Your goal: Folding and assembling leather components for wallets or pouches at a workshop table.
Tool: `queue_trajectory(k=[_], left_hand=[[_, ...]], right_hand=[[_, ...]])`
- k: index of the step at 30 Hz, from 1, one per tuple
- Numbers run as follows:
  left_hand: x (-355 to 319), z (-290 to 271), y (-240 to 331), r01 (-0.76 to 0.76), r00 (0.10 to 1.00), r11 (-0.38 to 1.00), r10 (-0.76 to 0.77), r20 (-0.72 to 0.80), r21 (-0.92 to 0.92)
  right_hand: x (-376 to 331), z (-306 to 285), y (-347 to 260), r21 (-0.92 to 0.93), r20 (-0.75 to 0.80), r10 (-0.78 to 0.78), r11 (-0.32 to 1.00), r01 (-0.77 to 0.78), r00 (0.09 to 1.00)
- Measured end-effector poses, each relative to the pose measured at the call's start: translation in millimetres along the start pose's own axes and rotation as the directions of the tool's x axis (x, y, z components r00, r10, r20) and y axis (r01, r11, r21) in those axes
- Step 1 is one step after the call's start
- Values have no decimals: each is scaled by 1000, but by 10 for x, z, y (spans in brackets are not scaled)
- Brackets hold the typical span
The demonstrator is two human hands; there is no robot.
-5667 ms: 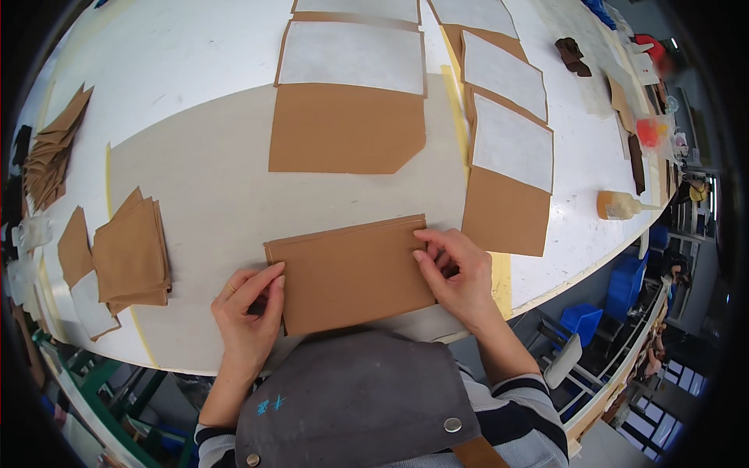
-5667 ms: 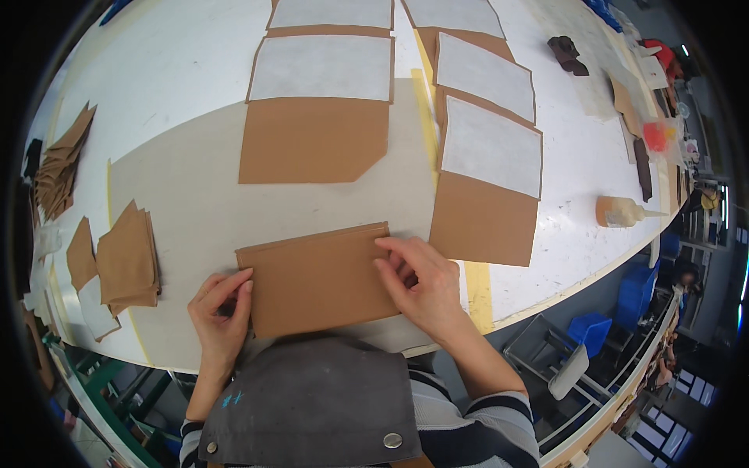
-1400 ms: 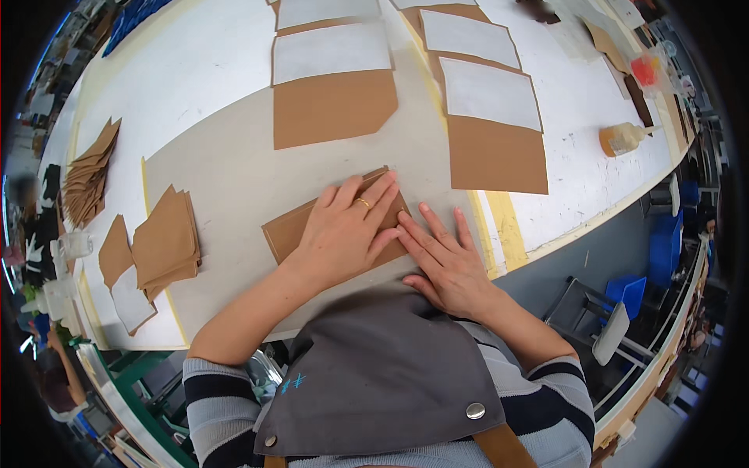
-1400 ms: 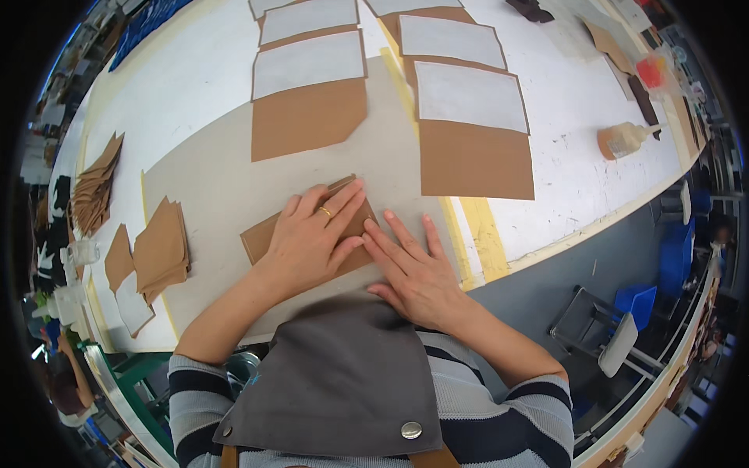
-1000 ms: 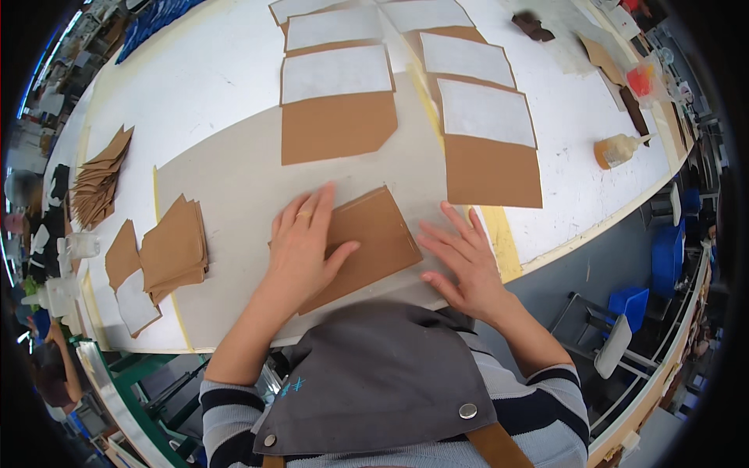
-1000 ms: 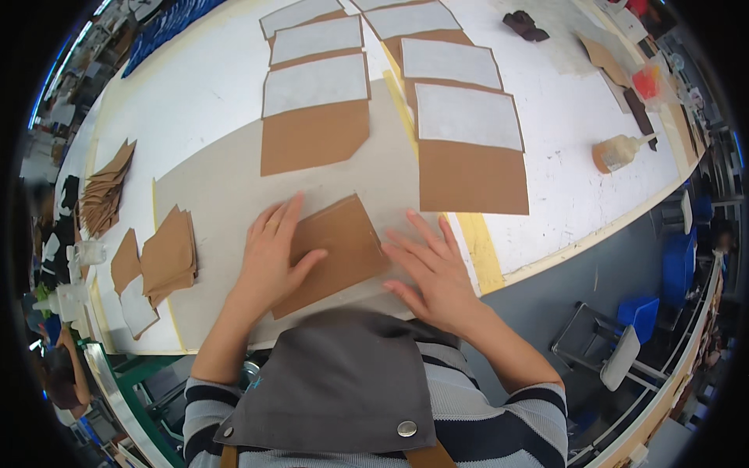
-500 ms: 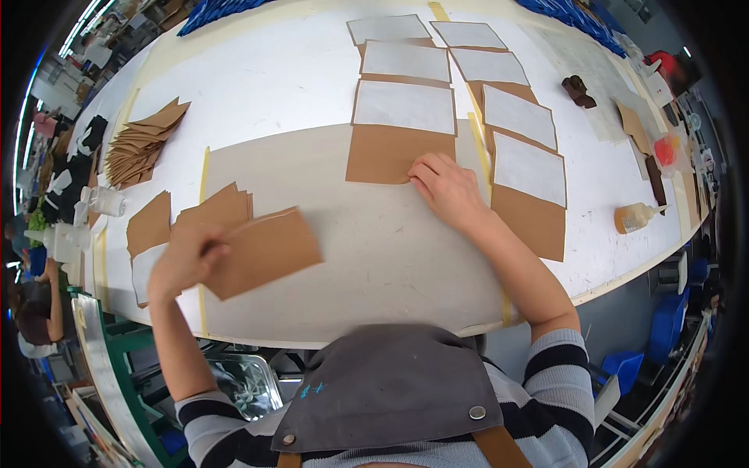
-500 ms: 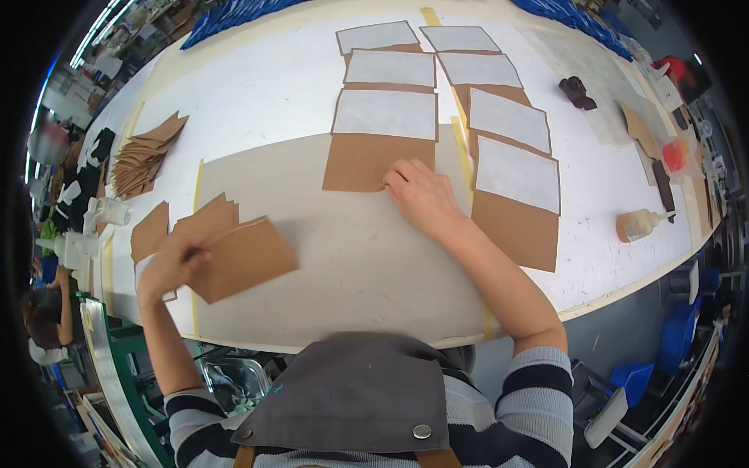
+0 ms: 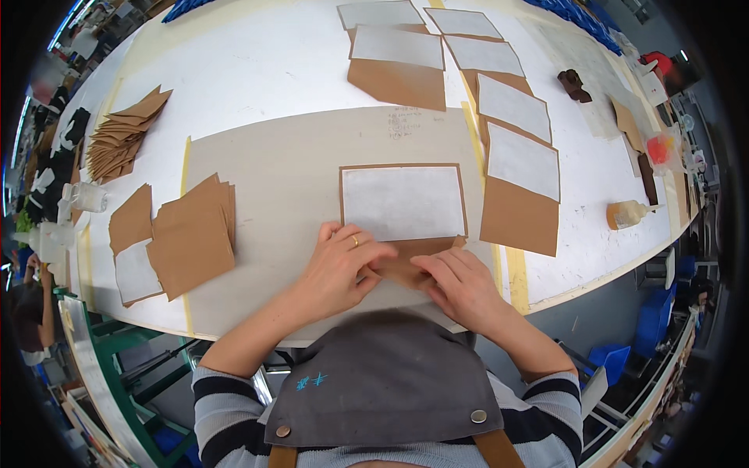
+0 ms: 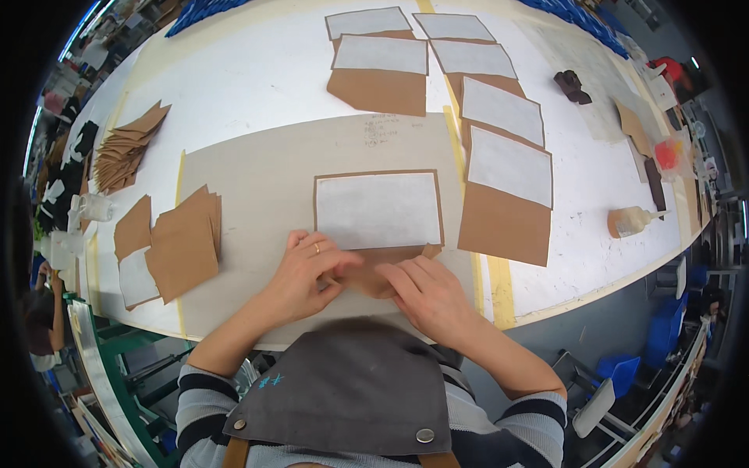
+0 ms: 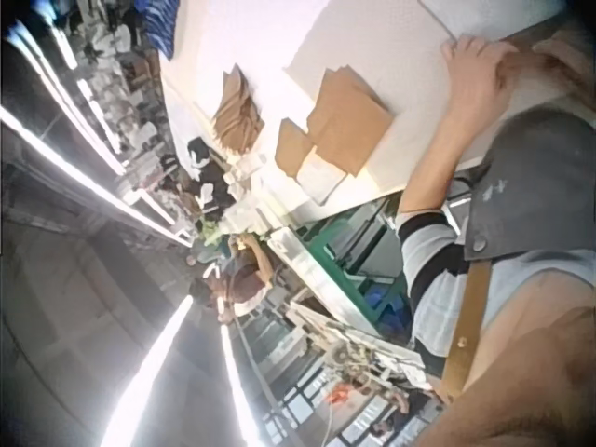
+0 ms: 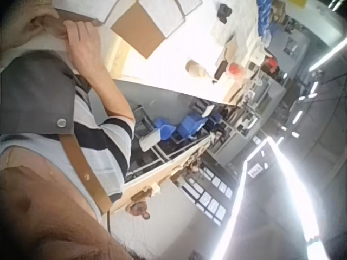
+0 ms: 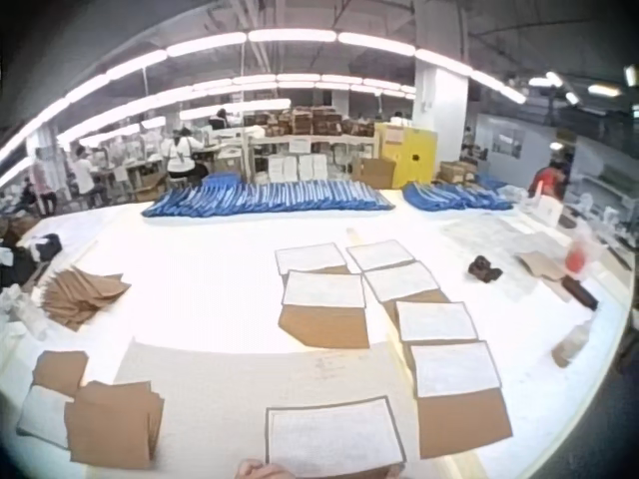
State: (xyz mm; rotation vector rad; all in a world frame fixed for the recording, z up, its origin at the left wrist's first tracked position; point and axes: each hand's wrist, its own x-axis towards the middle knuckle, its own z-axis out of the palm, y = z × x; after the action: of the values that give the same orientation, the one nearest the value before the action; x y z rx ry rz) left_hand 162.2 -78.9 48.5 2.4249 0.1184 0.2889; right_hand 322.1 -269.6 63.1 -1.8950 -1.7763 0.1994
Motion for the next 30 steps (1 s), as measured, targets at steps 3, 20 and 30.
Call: queue_trajectory(k=[3, 20, 30], left_hand=[[-224, -34, 176, 99, 995, 984, -94, 39, -148], [-417, 216, 245, 438, 605, 628, -735, -306, -643], [-491, 268, 163, 465, 718, 807, -585, -377, -365]], right_hand=[[-254, -113, 10, -57, 46, 76, 996, -73, 996], [-216, 149, 181, 445, -114, 586, 752, -486, 802], [-232, 178, 278, 259, -163, 408, 896, -360, 898]])
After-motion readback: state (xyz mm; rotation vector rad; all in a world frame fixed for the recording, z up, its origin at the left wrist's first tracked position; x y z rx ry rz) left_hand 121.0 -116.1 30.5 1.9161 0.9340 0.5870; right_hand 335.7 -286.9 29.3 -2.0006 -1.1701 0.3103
